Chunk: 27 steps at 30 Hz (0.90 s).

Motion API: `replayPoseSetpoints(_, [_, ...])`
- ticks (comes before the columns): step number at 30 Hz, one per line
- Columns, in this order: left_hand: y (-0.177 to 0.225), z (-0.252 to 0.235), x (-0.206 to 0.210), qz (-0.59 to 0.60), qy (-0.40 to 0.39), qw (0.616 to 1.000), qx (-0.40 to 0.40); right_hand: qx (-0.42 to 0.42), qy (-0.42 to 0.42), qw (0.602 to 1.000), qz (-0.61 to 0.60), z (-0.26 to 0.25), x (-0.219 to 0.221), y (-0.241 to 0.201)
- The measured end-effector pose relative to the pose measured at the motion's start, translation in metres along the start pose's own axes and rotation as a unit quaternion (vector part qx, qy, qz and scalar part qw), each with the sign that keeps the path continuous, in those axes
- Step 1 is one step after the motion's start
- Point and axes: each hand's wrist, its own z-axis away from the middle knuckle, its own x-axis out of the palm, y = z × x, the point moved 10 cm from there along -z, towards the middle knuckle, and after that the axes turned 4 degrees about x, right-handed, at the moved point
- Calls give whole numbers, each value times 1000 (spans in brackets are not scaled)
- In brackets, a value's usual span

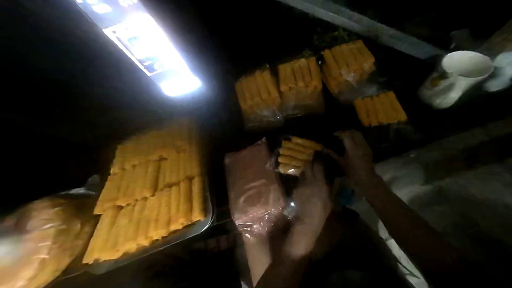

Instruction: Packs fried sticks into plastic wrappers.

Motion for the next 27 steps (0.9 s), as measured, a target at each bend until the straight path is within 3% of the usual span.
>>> replayPoseSetpoints(3, [4, -4, 5, -41, 38, 998, 25, -85, 3, 996, 4, 2, 2, -9])
replayPoseSetpoints(9, [-20, 21, -26, -66, 67, 993, 68, -75, -41, 996, -24, 56, 4, -21])
replayPoseSetpoints(15, [-2, 12, -12, -64, 91, 986, 121, -90, 2, 993, -74, 72, -1, -35])
replayPoseSetpoints(23, [-16, -21, 1, -54, 69, 993, 84, -104, -7, 992, -68, 86, -5, -38])
replayPoseSetpoints(27, [-18, -14, -7, -54, 88, 991, 84, -93, -14, 994, -54, 78, 0, -42])
